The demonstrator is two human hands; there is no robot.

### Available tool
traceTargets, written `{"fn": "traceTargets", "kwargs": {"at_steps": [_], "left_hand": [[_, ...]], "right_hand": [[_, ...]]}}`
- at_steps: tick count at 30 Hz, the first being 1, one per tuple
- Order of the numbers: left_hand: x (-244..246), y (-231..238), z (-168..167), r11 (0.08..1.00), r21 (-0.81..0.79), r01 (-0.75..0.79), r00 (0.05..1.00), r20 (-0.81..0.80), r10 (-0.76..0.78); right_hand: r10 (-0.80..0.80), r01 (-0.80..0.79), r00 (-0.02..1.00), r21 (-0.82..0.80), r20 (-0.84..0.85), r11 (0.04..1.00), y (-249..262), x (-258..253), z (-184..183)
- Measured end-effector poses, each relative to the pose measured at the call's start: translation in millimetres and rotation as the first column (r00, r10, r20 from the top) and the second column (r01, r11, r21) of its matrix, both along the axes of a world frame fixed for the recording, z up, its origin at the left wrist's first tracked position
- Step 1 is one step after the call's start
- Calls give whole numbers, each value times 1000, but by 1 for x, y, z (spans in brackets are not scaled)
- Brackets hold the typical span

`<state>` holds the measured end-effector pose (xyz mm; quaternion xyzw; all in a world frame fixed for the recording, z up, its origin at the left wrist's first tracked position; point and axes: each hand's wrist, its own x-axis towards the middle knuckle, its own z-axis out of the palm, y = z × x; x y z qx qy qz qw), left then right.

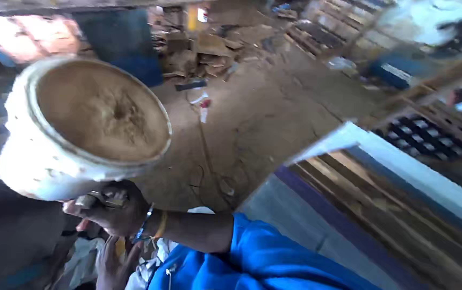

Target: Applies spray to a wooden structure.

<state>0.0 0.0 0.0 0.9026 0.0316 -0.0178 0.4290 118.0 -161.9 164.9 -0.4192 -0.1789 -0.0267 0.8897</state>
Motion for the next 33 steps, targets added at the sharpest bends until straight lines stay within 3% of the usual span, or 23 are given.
{"fn": "traceTargets", "kwargs": {"at_steps": [3,6,8,11,13,16,20,23,29,33], "left_hand": [[55,-16,-27,951,-54,304,913,-270,-307],[76,-27,-63,782,125,611,729,-473,-495],[79,-29,-79,631,236,739,656,-464,-596],[75,-30,-101,419,278,864,503,-474,-723],[62,-44,-97,298,269,916,399,-542,-739],[35,-54,-111,199,319,927,352,-551,-757],[-8,-66,-123,276,220,936,350,-478,-806],[-26,-60,-135,284,162,945,325,-366,-872],[-37,-68,-135,242,130,961,274,-377,-885],[-60,-76,-139,291,174,941,334,-334,-882]], "right_hand": [[-214,215,977,63,-25,975,-53,-7,13],[-467,466,884,40,14,884,-122,-38,10],[-656,656,754,8,15,754,-170,-83,-2],[-881,857,471,-217,-34,467,-224,-205,-2],[-960,923,276,-269,-42,277,-242,-287,-9],[-996,909,24,-412,-81,56,-232,-403,-27],[-970,798,-238,-578,-42,-171,-211,-491,-52],[-963,789,-261,-591,-70,-170,-194,-513,-62],[-964,817,-207,-571,-164,-78,-208,-505,-62],[-977,822,-145,-569,-159,-29,-242,-498,-72]]}}
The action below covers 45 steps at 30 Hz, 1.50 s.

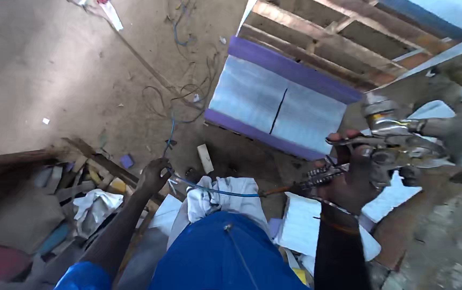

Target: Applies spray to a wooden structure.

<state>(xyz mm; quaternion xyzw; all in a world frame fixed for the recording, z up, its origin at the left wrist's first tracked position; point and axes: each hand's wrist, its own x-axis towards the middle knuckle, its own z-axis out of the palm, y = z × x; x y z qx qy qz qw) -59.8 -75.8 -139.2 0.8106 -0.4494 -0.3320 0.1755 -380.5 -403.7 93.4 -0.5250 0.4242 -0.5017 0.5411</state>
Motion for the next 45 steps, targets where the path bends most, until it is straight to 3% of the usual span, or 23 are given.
{"fn": "traceTargets", "kwargs": {"at_steps": [3,6,9,12,15,19,22,28,41,45], "left_hand": [[-16,-22,-3,990,137,25,996,86,-37],[-29,-41,-3,959,237,155,968,160,-196],[-46,-83,34,863,442,246,956,34,-290],[-57,-123,82,804,558,203,978,-67,-200],[-59,-135,106,816,553,167,984,-40,-174],[-55,-139,121,802,582,132,990,-32,-140],[-48,-137,122,774,627,90,996,-34,-88],[-19,-127,121,708,700,97,995,-59,-78],[93,-71,112,742,632,223,973,-102,-205],[113,-52,104,766,603,225,973,-105,-204]], "right_hand": [[4,-4,1000,31,-6,1000,-35,5,-28],[-67,73,991,45,-116,996,-68,10,-75],[-56,98,950,124,-306,987,-100,19,-123],[48,19,936,186,-349,982,-133,28,-176],[147,-10,920,352,-365,936,-157,48,-198],[175,-20,911,385,-373,923,-177,73,-220],[62,46,928,279,-367,959,-183,87,-251],[-35,139,911,225,-411,965,-171,110,-259],[-235,326,879,164,-416,931,-103,166,-257],[-195,342,851,232,-487,911,-86,172,-252]]}}
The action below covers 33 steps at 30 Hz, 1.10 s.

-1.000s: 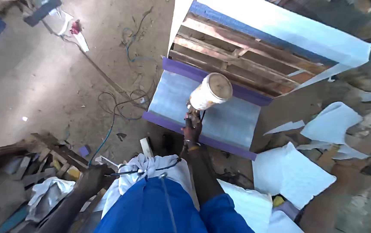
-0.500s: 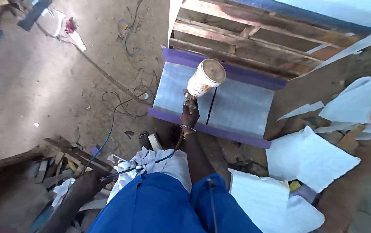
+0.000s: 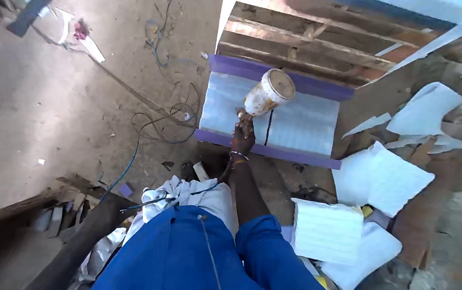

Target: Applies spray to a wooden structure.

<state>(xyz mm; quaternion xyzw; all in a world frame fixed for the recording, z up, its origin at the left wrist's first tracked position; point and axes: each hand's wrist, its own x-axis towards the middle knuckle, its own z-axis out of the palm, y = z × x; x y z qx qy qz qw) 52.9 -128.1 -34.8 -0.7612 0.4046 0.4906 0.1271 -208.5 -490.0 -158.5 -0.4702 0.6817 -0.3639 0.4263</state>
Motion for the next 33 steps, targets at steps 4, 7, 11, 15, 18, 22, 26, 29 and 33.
{"fn": "traceTargets", "kwargs": {"at_steps": [4,7,11,15,18,22,26,29,33], "left_hand": [[8,4,0,1000,3,-1,1000,-5,1],[9,10,-4,999,-33,17,1000,-5,-17],[9,19,-11,997,-78,-9,1000,-25,7],[6,25,-16,995,-96,-37,998,-52,32],[4,27,-15,994,-101,-46,997,-63,40],[3,30,-21,993,-106,-56,997,-67,49],[2,34,-27,987,-142,-71,996,-70,61],[-2,34,-24,981,-161,-108,991,-97,93],[-5,37,-26,977,-164,-136,987,-111,119]], "right_hand": [[-44,45,999,5,-25,999,8,5,8],[-68,68,998,3,-15,998,11,5,11],[-42,43,998,18,-56,999,9,4,22],[-32,32,996,6,-79,999,10,4,24],[26,-23,996,39,-86,999,8,0,25],[41,-23,986,114,-163,993,4,1,35],[60,-40,984,122,-167,992,2,2,39],[88,-65,987,165,-136,984,-1,2,43],[106,-72,982,205,-157,976,-4,5,42]]}}
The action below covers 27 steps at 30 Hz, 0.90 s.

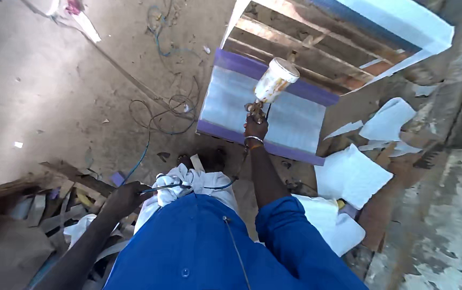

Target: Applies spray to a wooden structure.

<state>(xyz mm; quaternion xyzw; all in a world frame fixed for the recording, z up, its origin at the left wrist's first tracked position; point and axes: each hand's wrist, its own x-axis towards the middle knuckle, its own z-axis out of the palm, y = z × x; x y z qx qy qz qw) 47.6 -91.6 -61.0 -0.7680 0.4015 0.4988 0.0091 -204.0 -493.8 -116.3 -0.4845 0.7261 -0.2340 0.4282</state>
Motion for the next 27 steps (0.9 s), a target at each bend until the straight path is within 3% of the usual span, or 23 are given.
{"fn": "traceTargets", "kwargs": {"at_steps": [27], "left_hand": [[9,7,-26,996,-64,-56,998,-41,54]], "right_hand": [[125,-107,990,225,-66,968,-23,24,-15]]}}
